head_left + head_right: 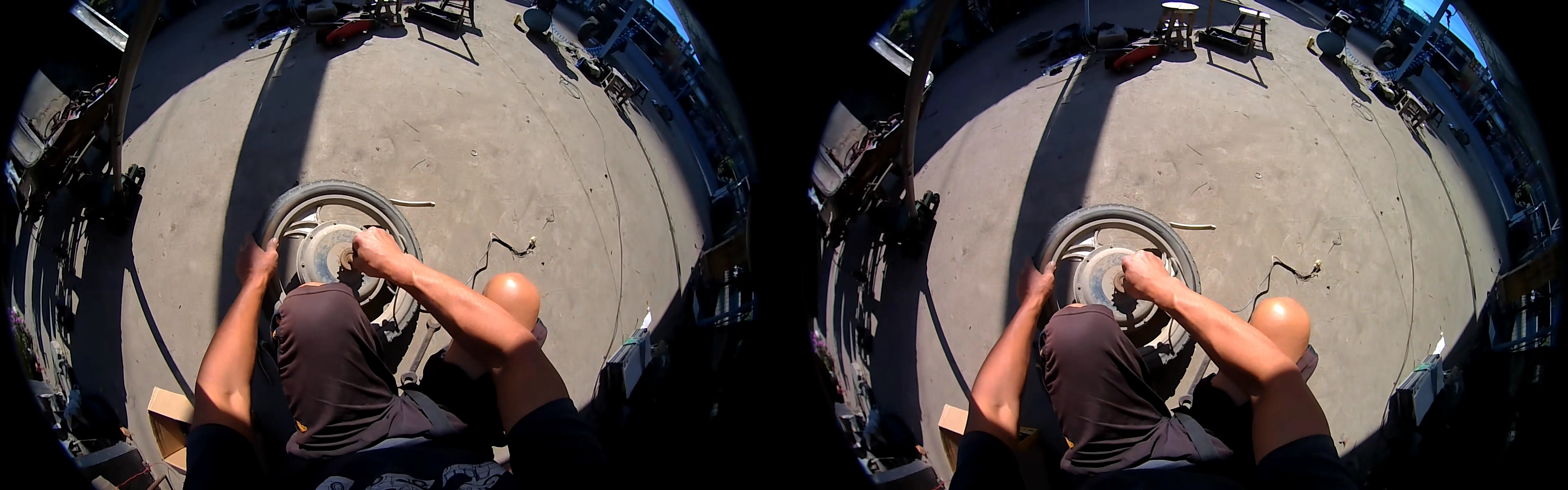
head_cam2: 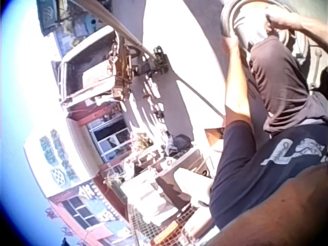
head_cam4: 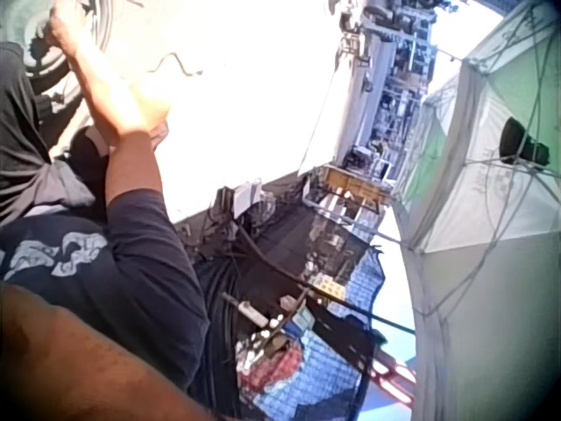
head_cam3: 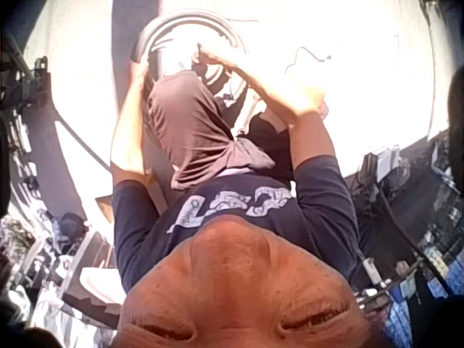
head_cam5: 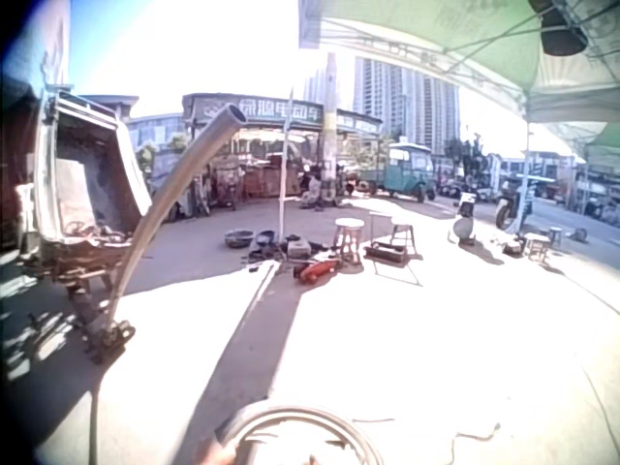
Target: The person works on a small electric motor attached to a wheel, using a wrench to loosen and tighten bolts on the axle. They also use pliers to adjust components within the motor housing. The person repeatedly rotates the wheel to test the assembly.
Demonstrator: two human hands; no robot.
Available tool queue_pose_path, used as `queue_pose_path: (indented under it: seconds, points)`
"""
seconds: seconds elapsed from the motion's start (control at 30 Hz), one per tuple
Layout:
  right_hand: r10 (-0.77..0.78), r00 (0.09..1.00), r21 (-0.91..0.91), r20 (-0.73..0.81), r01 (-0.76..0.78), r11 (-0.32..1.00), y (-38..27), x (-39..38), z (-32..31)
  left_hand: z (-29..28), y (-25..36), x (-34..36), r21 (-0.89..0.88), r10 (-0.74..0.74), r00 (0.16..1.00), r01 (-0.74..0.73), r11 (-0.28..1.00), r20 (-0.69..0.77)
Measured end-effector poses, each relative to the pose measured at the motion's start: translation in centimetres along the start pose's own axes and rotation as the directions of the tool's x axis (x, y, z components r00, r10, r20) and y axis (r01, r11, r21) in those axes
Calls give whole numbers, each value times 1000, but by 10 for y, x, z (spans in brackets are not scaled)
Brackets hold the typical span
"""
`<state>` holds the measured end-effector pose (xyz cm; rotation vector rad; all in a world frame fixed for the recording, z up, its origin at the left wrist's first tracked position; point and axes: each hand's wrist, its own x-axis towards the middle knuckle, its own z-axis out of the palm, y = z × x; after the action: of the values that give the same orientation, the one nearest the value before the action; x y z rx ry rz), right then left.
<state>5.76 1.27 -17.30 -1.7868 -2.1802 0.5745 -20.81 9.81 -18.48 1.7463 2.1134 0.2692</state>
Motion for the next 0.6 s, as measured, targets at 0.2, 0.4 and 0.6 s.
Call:
queue_pose_path:
  seconds: [0.2,0.4,0.6]
  points:
    - [7,999,-73,-54,-11,997,-11,-2,-2,8,-9,4,14,19,999,-18,1000,-41]
    - [-26,999,59,-30,28,998,8,8,6,5,-10,3,-19,35,999,-35,999,-20]
    - [-19,991,-47,-135,13,999,9,0,21,-2,1,-2,33,-7,1000,8,999,-26]
